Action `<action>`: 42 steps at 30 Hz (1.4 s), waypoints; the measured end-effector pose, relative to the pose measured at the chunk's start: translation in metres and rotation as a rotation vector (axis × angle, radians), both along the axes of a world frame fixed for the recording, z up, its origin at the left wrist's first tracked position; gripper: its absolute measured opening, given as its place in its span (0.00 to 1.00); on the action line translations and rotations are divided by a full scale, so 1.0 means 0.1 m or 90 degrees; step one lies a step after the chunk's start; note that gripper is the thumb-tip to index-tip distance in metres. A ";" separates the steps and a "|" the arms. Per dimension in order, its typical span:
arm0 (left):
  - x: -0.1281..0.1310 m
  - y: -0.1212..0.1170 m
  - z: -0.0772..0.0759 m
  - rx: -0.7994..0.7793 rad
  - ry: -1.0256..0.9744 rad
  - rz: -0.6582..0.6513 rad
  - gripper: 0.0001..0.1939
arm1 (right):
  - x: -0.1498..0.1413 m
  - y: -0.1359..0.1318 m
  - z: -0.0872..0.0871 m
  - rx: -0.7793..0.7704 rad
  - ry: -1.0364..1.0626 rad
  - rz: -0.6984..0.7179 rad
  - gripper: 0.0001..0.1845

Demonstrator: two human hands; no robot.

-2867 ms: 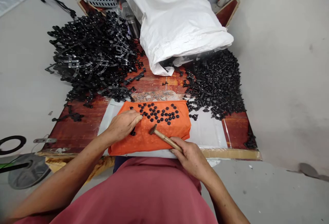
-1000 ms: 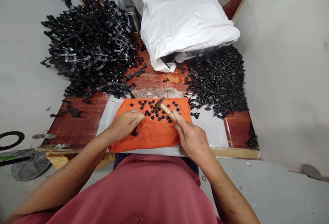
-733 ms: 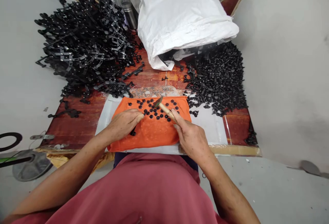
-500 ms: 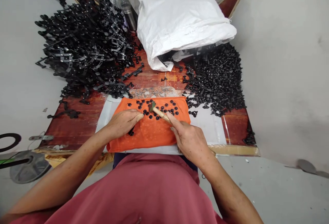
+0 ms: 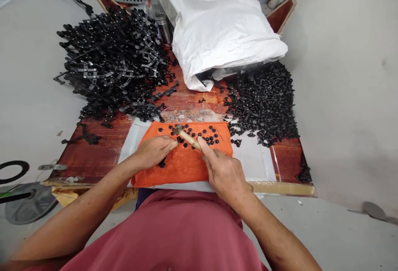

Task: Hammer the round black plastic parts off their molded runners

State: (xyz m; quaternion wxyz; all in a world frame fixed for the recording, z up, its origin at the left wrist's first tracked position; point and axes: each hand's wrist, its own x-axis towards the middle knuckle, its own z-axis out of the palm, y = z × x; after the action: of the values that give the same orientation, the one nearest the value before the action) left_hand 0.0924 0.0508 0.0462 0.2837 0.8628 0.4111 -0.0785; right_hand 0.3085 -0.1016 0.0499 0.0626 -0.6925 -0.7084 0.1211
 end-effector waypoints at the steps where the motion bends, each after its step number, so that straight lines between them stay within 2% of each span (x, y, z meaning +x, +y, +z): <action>1: 0.01 0.00 0.01 -0.003 0.005 -0.002 0.23 | -0.01 0.00 0.00 -0.014 -0.023 -0.001 0.34; 5: 0.01 0.00 -0.01 -0.005 0.017 -0.007 0.23 | 0.00 0.02 -0.01 -0.052 -0.043 0.001 0.34; 11: -0.12 -0.04 -0.07 -0.018 -0.087 0.015 0.19 | 0.11 -0.02 0.03 0.020 0.156 -0.031 0.33; 15: -0.28 -0.08 -0.05 -0.068 -0.150 0.067 0.17 | 0.15 -0.11 0.01 0.039 0.188 -0.062 0.31; 19: -0.35 -0.16 0.02 -0.003 -0.173 0.061 0.19 | 0.16 -0.20 -0.04 0.030 0.172 -0.076 0.31; 22: -0.30 -0.28 0.07 0.062 -0.179 0.061 0.19 | 0.15 -0.29 -0.07 0.017 0.166 -0.086 0.31; 24: -0.25 -0.35 0.09 0.068 -0.191 0.081 0.19 | 0.14 -0.36 -0.10 0.011 0.174 -0.095 0.30; 26: -0.21 -0.41 0.10 0.011 -0.241 0.104 0.19 | 0.13 -0.42 -0.14 0.007 0.197 -0.106 0.29; 28: -0.20 -0.44 0.11 -0.114 -0.310 0.139 0.19 | 0.12 -0.49 -0.17 0.007 0.231 -0.109 0.28; 31: -0.21 -0.48 0.14 -0.337 -0.372 0.240 0.21 | 0.12 -0.56 -0.21 0.001 0.283 -0.097 0.28; 33: -0.20 -0.50 0.15 -0.400 -0.378 0.284 0.21 | 0.14 -0.61 -0.24 -0.012 0.305 -0.086 0.29; 35: -0.18 -0.51 0.15 -0.326 -0.365 0.262 0.21 | 0.16 -0.65 -0.28 -0.027 0.312 -0.075 0.29; 39: -0.07 -0.52 0.08 -0.023 -0.270 0.191 0.19 | 0.18 -0.70 -0.34 -0.035 0.310 -0.066 0.28; 42: 0.00 -0.53 -0.01 0.059 -0.184 0.165 0.18 | 0.19 -0.69 -0.35 -0.043 0.295 -0.068 0.28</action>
State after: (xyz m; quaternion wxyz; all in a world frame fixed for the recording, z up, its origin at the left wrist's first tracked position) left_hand 0.0925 -0.0020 0.0454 0.3074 0.8171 0.4769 0.1024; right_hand 0.3271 -0.1703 0.0152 0.2068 -0.6843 -0.6330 0.2971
